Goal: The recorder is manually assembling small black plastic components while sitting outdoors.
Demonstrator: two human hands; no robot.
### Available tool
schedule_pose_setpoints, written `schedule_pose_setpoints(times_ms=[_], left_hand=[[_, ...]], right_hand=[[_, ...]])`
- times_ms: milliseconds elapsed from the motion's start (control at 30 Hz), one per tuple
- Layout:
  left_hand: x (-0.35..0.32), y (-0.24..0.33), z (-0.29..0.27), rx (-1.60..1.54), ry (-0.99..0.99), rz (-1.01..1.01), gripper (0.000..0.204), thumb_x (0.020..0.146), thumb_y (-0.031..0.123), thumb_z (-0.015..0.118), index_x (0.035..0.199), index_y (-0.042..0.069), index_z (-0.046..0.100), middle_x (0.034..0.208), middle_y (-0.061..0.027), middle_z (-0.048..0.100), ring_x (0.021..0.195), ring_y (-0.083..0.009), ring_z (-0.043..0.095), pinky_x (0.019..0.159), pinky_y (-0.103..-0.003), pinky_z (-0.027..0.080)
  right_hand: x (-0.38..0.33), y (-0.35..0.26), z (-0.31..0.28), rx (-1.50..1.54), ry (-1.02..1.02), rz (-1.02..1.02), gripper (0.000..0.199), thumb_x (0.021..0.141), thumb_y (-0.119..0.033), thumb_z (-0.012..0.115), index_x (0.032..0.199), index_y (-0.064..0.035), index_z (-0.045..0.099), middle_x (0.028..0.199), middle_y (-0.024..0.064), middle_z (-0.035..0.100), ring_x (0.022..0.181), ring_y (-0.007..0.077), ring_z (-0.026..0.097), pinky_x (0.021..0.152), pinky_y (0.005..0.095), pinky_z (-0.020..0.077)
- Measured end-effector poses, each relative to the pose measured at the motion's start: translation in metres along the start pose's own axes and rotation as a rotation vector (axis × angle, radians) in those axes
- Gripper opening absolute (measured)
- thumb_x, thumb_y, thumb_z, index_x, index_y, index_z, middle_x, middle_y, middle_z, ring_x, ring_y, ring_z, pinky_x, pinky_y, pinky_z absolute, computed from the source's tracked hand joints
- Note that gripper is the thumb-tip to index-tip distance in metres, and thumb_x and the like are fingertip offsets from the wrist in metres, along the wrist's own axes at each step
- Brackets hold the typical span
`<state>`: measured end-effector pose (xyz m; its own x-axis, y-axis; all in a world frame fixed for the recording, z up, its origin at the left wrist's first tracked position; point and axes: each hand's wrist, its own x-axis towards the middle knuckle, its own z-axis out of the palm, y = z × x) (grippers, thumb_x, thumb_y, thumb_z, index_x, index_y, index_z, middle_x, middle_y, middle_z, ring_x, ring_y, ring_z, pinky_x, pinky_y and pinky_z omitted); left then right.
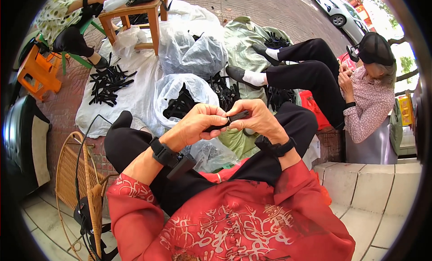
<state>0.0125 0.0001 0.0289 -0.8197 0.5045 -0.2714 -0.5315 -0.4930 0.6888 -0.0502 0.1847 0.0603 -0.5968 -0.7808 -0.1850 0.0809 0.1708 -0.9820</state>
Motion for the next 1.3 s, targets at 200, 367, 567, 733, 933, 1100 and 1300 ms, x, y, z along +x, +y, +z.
schedule_pose_setpoints(times_ms=[200,367,567,733,933,1100,1300], left_hand=[[0.001,0.000,-0.001,-0.130,-0.038,0.013,0.006,0.078,0.007,0.055,0.081,0.003,0.053,0.068,-0.0075,0.057,0.046,-0.0075,0.048,0.034,-0.017,0.028],[-0.001,-0.001,0.000,-0.048,-0.029,0.089,0.007,0.079,0.009,0.056,0.081,0.004,0.052,0.070,-0.0066,0.057,0.051,-0.0095,0.051,0.038,-0.018,0.034],[-0.002,-0.004,-0.004,-0.055,-0.165,0.197,0.010,0.079,0.011,0.058,0.086,0.004,0.054,0.075,-0.0028,0.056,0.062,-0.0091,0.052,0.051,-0.021,0.040],[-0.010,0.009,-0.005,-0.012,-0.373,0.352,0.021,0.072,0.019,0.066,0.084,0.003,0.059,0.081,-0.0069,0.059,0.080,-0.0175,0.056,0.074,-0.029,0.042],[-0.022,0.025,-0.006,0.102,-0.351,0.303,0.027,0.067,0.028,0.070,0.068,0.001,0.063,0.074,-0.0146,0.059,0.071,-0.0258,0.059,0.063,-0.035,0.047],[-0.028,0.030,0.000,0.148,-0.377,0.273,0.025,0.068,0.025,0.069,0.067,0.002,0.062,0.078,-0.0144,0.060,0.071,-0.0252,0.058,0.065,-0.035,0.047],[-0.026,0.018,-0.009,0.066,-0.328,0.320,0.020,0.072,0.019,0.067,0.077,0.002,0.059,0.077,-0.0098,0.059,0.073,-0.0189,0.057,0.066,-0.029,0.046]], right_hand=[[-0.001,0.004,0.005,0.103,0.075,-0.015,0.019,0.070,-0.002,0.067,0.087,-0.0002,0.058,0.073,0.0012,0.058,0.059,0.0033,0.051,0.050,0.0161,0.0410],[-0.001,-0.003,0.009,0.123,0.088,-0.026,0.020,0.071,-0.002,0.066,0.088,-0.0008,0.057,0.068,-0.0004,0.056,0.057,0.0024,0.050,0.049,0.0155,0.0389],[-0.003,-0.015,0.030,0.258,0.082,-0.081,0.021,0.070,-0.002,0.066,0.090,-0.0022,0.058,0.065,-0.0035,0.051,0.055,0.0015,0.046,0.048,0.0154,0.0355],[-0.007,-0.046,0.052,-0.435,0.191,-0.541,0.026,0.064,-0.005,0.069,0.089,-0.0057,0.060,0.067,0.0027,0.049,0.053,0.0102,0.043,0.048,0.0232,0.0363],[-0.013,-0.054,0.077,-0.418,0.269,-0.655,0.033,0.063,-0.006,0.069,0.093,-0.0066,0.056,0.081,0.0093,0.055,0.063,0.0221,0.056,0.056,0.0284,0.0457],[-0.014,-0.051,0.085,-0.421,0.323,-0.724,0.032,0.063,-0.003,0.069,0.092,-0.0066,0.057,0.085,0.0095,0.056,0.060,0.0206,0.055,0.054,0.0278,0.0453],[-0.015,-0.047,0.078,-0.314,0.324,-0.537,0.025,0.066,0.001,0.066,0.089,-0.0051,0.058,0.076,0.0041,0.054,0.054,0.0094,0.047,0.050,0.0203,0.0393]])
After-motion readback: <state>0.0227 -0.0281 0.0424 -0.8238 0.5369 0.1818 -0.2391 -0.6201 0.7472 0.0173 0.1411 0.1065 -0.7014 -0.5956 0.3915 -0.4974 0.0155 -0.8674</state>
